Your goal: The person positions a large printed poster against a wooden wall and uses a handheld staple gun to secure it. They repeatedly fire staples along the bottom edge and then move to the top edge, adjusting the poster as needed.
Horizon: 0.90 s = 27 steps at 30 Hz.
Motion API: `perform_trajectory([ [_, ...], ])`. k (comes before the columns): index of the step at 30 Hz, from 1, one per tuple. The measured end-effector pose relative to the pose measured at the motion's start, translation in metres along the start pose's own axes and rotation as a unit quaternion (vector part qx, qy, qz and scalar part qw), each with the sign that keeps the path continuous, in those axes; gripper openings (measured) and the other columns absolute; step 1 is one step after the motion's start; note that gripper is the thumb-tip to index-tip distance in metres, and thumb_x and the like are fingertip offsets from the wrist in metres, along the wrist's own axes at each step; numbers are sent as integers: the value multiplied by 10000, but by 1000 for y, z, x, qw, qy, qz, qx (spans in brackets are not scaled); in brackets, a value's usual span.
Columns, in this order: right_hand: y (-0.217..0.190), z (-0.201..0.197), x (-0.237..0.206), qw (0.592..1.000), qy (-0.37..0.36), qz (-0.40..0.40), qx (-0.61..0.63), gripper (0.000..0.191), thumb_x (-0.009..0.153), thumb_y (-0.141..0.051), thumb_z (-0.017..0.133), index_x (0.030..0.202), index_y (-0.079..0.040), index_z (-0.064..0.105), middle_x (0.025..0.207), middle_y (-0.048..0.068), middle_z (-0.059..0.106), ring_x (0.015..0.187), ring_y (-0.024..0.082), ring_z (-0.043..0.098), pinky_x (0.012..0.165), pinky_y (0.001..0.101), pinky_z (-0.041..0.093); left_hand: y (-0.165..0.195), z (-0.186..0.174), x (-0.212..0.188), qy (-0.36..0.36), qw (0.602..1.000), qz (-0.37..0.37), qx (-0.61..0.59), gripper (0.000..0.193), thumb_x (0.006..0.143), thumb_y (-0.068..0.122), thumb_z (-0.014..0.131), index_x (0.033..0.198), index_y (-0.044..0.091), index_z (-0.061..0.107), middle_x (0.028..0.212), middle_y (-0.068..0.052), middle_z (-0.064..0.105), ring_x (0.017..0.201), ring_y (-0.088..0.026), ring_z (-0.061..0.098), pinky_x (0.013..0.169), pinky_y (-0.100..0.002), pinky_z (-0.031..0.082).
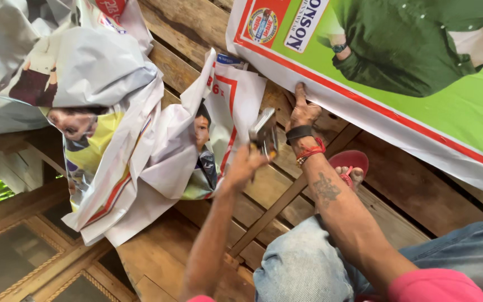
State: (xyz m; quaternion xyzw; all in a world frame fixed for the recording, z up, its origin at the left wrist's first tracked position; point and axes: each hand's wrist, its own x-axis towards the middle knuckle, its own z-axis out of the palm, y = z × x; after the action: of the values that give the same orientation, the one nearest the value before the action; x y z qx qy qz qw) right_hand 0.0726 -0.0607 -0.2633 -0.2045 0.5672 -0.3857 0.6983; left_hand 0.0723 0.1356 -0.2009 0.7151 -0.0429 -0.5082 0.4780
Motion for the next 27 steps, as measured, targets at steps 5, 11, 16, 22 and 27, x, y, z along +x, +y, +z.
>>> perform_trajectory([
  [5,-5,-3,2,994,51,87,-35,339,808,-164,865,871,70,628,781,103,658,641,218,589,563,381,528,85,3,67,-14,913,129,387,464,786,212,708,1187,-6,627,1047,-207,705,1000,-374,669,893,-438,519],
  [11,-11,-1,10,996,39,72,-33,317,831,-149,892,793,31,634,779,96,731,642,182,683,559,362,602,132,36,112,-49,897,19,439,328,757,223,657,1011,15,654,929,-215,733,908,-392,718,817,-456,559],
  [16,-8,-2,14,999,-1,24,29,268,868,-227,814,861,22,713,800,53,736,641,134,680,553,320,586,129,46,124,-50,883,3,468,340,754,220,655,1026,17,662,976,-241,727,981,-417,704,847,-470,549],
  [22,-9,-4,17,995,20,16,-99,414,892,-313,842,725,22,664,707,56,683,553,110,585,485,319,514,119,56,129,5,841,-46,539,415,751,235,699,1070,-21,627,1029,-266,695,1008,-451,663,878,-512,513],
  [27,1,-11,29,977,13,28,-210,557,890,-427,855,684,42,638,648,83,645,537,132,543,491,338,475,119,68,116,70,857,20,510,298,755,228,669,987,46,712,935,-241,735,940,-450,698,839,-506,558],
])
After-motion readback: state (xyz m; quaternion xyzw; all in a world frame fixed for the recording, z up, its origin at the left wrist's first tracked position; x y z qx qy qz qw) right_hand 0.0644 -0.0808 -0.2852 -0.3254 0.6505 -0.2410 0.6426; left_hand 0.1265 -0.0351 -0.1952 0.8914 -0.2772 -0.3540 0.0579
